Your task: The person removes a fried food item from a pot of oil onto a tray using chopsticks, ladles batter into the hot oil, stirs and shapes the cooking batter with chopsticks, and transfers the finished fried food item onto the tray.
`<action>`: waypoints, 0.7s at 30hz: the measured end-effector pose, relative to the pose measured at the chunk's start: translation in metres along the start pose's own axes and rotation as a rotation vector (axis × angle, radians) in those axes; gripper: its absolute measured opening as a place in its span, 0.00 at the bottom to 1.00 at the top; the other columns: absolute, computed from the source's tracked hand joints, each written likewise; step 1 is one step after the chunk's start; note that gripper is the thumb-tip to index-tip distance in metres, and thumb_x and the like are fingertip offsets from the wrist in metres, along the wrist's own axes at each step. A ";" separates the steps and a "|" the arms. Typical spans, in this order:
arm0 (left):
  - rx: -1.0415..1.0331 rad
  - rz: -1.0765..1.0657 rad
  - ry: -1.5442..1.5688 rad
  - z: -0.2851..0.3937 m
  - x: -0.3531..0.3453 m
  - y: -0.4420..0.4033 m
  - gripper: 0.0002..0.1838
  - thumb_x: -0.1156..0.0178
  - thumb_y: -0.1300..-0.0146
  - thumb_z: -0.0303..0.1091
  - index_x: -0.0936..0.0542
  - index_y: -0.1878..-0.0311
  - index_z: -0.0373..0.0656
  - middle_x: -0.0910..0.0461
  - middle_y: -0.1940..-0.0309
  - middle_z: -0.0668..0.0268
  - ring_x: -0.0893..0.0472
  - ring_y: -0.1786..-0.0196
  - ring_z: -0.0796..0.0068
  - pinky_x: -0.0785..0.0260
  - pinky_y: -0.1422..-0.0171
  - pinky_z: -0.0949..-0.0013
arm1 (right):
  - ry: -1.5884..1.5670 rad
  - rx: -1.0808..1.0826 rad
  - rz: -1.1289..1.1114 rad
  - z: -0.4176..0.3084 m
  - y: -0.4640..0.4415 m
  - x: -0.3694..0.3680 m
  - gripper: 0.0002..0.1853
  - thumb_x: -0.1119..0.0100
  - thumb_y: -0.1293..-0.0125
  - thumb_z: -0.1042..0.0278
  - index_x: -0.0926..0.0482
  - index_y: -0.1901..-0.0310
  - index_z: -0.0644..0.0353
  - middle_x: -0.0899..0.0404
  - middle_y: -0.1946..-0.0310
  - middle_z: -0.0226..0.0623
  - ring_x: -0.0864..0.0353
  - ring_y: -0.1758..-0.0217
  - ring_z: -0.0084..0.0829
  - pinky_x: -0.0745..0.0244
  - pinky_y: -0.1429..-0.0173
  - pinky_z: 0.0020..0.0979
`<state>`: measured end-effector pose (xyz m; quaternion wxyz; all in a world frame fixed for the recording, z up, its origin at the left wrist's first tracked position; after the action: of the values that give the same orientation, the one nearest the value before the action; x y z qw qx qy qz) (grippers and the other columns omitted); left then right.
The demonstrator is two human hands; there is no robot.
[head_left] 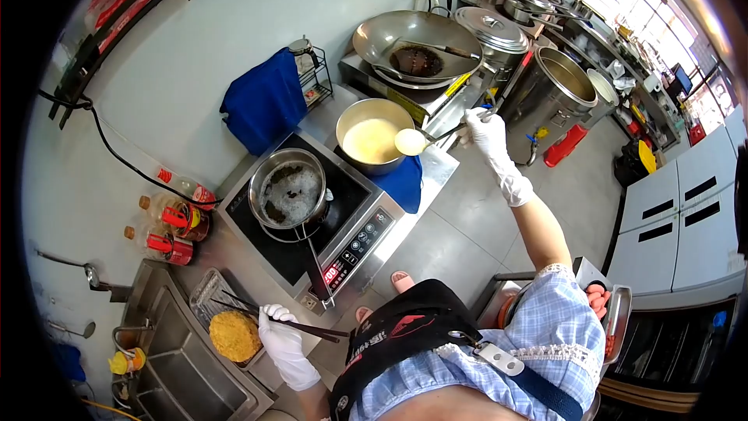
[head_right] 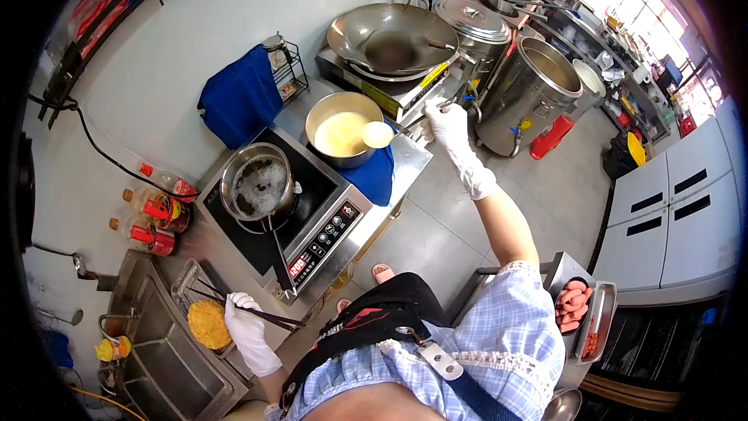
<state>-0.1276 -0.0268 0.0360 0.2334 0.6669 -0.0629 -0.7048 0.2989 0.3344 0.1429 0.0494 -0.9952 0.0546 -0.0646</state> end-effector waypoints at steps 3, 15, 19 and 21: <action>-0.034 0.035 -0.026 0.001 0.001 0.002 0.07 0.53 0.32 0.34 0.31 0.67 0.46 0.32 0.73 0.74 0.33 0.72 0.82 0.34 0.65 0.77 | 0.006 -0.005 -0.010 -0.001 -0.003 0.002 0.15 0.43 0.38 0.61 0.23 0.72 0.67 0.23 0.85 0.36 0.26 0.88 0.23 0.31 0.84 0.23; -0.138 0.108 0.064 0.013 0.003 0.022 0.10 0.55 0.30 0.36 0.33 0.69 0.47 0.34 0.75 0.73 0.34 0.74 0.81 0.37 0.68 0.77 | -0.003 0.063 -0.126 -0.046 -0.012 -0.059 0.13 0.44 0.36 0.62 0.24 0.69 0.67 0.25 0.85 0.37 0.28 0.88 0.24 0.32 0.84 0.23; -0.182 0.111 0.098 0.019 0.007 0.031 0.10 0.56 0.30 0.36 0.33 0.68 0.47 0.35 0.75 0.73 0.35 0.73 0.80 0.38 0.68 0.77 | -0.037 0.145 -0.240 -0.084 -0.005 -0.101 0.13 0.45 0.35 0.63 0.24 0.71 0.64 0.25 0.85 0.35 0.28 0.88 0.22 0.34 0.84 0.21; -0.206 0.090 0.094 0.021 0.007 0.035 0.08 0.55 0.30 0.37 0.33 0.67 0.47 0.36 0.74 0.73 0.35 0.72 0.80 0.38 0.67 0.76 | -0.060 0.177 -0.304 -0.099 -0.004 -0.123 0.13 0.45 0.35 0.61 0.23 0.71 0.63 0.24 0.85 0.35 0.28 0.88 0.22 0.33 0.84 0.21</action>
<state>-0.1395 -0.0656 0.0461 0.3347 0.6681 -0.0088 -0.6645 0.1651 0.3434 0.2257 0.1282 -0.9852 -0.1040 -0.0461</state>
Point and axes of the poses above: each hand's wrist, its own y-axis away from the middle knuckle, its own x-axis out of the back of the hand, z = x × y, the point moved 7 cm from there along -y, towards the middle knuckle
